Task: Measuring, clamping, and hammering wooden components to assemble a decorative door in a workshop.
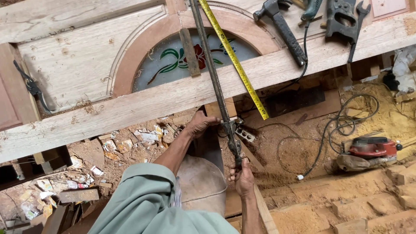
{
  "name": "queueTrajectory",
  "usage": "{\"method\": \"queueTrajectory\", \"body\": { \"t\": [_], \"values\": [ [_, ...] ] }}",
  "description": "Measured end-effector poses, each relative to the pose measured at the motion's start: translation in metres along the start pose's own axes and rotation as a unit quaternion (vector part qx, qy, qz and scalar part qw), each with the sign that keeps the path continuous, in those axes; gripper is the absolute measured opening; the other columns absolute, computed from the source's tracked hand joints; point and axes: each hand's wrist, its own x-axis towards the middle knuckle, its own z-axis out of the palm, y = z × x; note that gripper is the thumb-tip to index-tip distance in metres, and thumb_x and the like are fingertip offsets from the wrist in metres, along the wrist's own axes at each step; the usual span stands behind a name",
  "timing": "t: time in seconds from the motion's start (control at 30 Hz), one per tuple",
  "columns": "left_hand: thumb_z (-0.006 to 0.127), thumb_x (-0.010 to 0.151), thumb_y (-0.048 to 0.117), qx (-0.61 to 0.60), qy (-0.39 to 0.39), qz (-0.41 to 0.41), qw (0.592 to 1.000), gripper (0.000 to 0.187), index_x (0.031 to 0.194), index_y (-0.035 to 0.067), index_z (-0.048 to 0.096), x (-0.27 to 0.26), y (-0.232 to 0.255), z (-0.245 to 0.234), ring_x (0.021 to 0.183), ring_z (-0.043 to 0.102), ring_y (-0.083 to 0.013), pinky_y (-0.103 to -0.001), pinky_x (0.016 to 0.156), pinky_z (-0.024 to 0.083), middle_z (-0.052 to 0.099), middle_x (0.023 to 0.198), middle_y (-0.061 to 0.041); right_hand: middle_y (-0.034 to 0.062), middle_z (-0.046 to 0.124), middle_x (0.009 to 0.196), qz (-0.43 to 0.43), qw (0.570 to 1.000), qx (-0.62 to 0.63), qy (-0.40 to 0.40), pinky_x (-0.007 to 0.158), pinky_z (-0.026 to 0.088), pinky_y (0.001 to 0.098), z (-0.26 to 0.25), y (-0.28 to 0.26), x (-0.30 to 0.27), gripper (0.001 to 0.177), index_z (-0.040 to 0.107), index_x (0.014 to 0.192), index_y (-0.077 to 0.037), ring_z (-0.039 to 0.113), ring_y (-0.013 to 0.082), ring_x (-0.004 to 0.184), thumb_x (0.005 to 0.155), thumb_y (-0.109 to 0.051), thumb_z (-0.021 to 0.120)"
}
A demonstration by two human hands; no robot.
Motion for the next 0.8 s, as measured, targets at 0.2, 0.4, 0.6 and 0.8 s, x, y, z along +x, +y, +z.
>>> {"method": "queueTrajectory", "body": {
  "t": [0.2, 0.4, 0.6, 0.8],
  "values": [
    [0.084, 0.074, 0.01, 0.015, 0.024, -0.03, 0.999, 0.036, 0.069, 0.011, 0.048, 0.006, -0.008, -0.003, 0.061, 0.052, -0.0095, -0.032, 0.094, 0.034, 0.048, 0.057, 0.007, 0.0148, 0.071, 0.094, -0.081, 0.995, -0.044, 0.039, 0.068, 0.059, 0.0385, -0.004, 0.008, 0.002, 0.03, 0.058, 0.12, -0.005, 0.067, 0.0239, 0.074, 0.1, -0.027, 0.061],
    [0.083, 0.076, 0.006, -0.02, -0.006, -0.001, 1.0, 0.05, 0.054, 0.022, 0.041, 0.008, -0.009, -0.005, 0.057, 0.049, -0.0064, -0.032, 0.091, 0.046, 0.049, 0.057, 0.008, 0.0131, 0.068, 0.084, -0.044, 0.997, 0.065, 0.016, 0.062, 0.059, 0.0372, -0.011, 0.009, 0.011, 0.015, 0.059, 0.104, -0.009, 0.062, 0.0199, 0.064, 0.098, -0.019, 0.068],
    [0.09, 0.07, -0.001, -0.076, 0.003, -0.006, 0.997, 0.042, 0.091, 0.008, 0.055, 0.079, -0.137, -0.068, 0.081, 0.064, -0.02, -0.034, 0.08, 0.06, 0.063, 0.086, -0.006, 0.0178, 0.072, 0.086, -0.062, 0.996, 0.062, 0.03, 0.065, 0.064, 0.0375, -0.006, 0.011, 0.015, 0.013, 0.062, 0.107, -0.009, 0.071, 0.023, 0.067, 0.096, -0.013, 0.069],
    [0.098, 0.061, -0.002, -0.086, 0.013, -0.004, 0.996, 0.08, 0.132, -0.004, 0.061, 0.119, -0.178, -0.075, 0.11, 0.067, -0.0356, -0.05, 0.095, 0.061, 0.07, 0.118, -0.019, 0.0184, 0.073, 0.082, -0.08, 0.996, 0.007, 0.049, 0.063, 0.066, 0.0353, -0.001, 0.004, 0.014, 0.018, 0.068, 0.111, -0.008, 0.074, 0.0224, 0.063, 0.095, -0.014, 0.071]
  ]
}}
